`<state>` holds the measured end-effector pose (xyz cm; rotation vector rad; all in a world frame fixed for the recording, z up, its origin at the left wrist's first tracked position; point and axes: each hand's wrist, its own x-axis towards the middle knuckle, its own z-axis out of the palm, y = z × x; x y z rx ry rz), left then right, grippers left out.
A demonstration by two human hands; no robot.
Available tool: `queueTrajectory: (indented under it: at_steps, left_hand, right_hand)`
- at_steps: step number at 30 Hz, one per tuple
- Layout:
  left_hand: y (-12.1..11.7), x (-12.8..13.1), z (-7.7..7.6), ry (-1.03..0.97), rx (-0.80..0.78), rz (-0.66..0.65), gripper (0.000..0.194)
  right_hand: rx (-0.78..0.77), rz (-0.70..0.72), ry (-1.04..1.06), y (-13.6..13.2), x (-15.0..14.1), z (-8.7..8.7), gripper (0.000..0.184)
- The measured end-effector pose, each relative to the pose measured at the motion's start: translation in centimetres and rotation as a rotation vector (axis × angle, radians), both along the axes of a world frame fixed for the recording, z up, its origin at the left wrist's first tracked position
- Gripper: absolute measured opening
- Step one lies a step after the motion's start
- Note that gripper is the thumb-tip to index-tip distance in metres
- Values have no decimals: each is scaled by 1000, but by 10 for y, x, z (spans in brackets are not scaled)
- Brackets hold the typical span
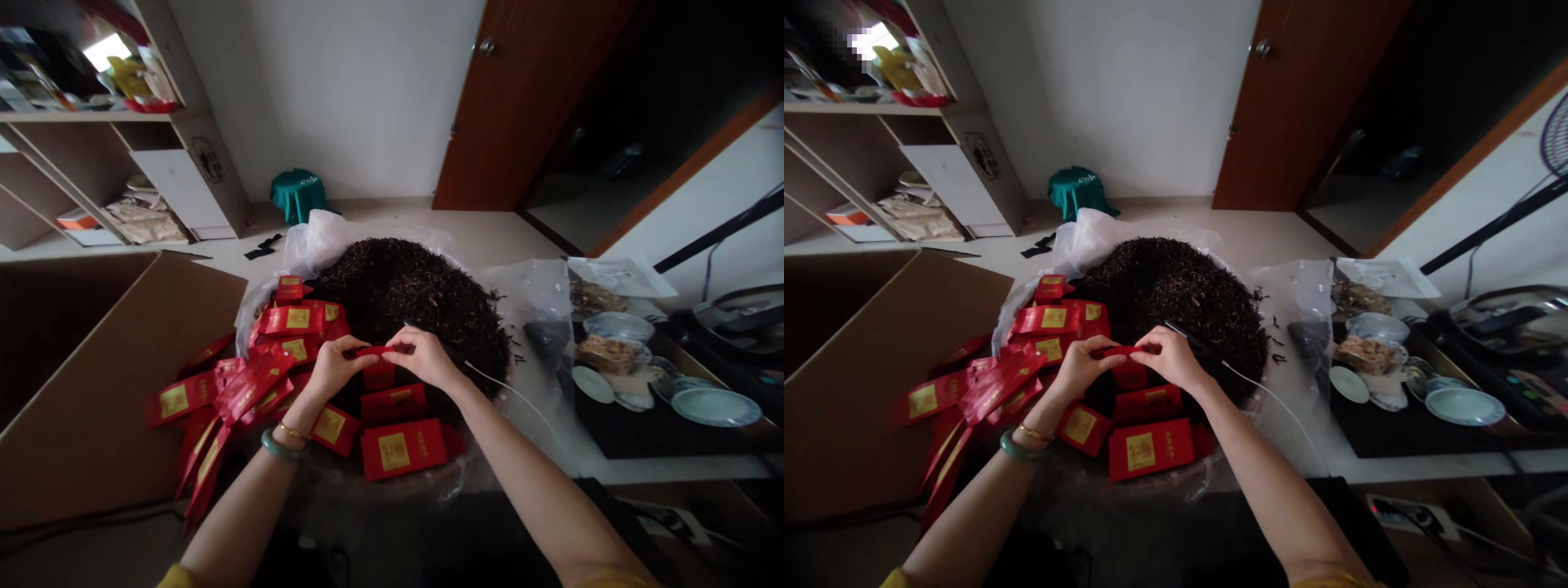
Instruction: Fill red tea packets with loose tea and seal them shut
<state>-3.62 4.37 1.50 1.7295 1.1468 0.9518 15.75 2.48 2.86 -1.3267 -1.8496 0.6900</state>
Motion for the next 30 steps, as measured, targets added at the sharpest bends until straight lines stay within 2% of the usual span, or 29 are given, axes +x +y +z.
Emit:
queueTrajectory:
  at_steps: [3,6,10,11,14,17,19,21,25,27,30]
  left_hand:
    - [0,2,0,-41,-30,-18,32]
    - [-1,5,-4,-6,16,18,36]
    - [-2,9,-17,143,57,-8,65]
    - [-3,9,-20,192,55,-21,65]
    - [-5,12,-26,297,46,-70,48]
    - [-8,15,-23,320,56,-134,40]
    - [-10,15,-18,304,53,-160,41]
    - [-11,14,-12,242,18,-188,47]
    - [-7,11,-8,22,-128,-226,63]
    - [-4,10,-10,-66,-207,-238,69]
    - [-2,10,-13,-123,-244,-243,71]
  right_hand:
    - [-39,-14,27,1,1,0,11]
    - [-55,-44,54,1,0,-4,10]
    - [-70,-55,100,-5,1,-9,14]
    - [-59,-44,101,-8,2,-9,18]
    - [30,-6,63,-15,5,-1,20]
    - [62,51,-110,-13,10,16,24]
    - [-43,143,-252,-6,14,30,24]
    - [-211,273,-334,2,17,43,28]
    - [-549,482,-318,15,18,55,33]
    - [-599,490,-251,17,15,51,30]
    - [-519,390,-158,15,9,36,23]
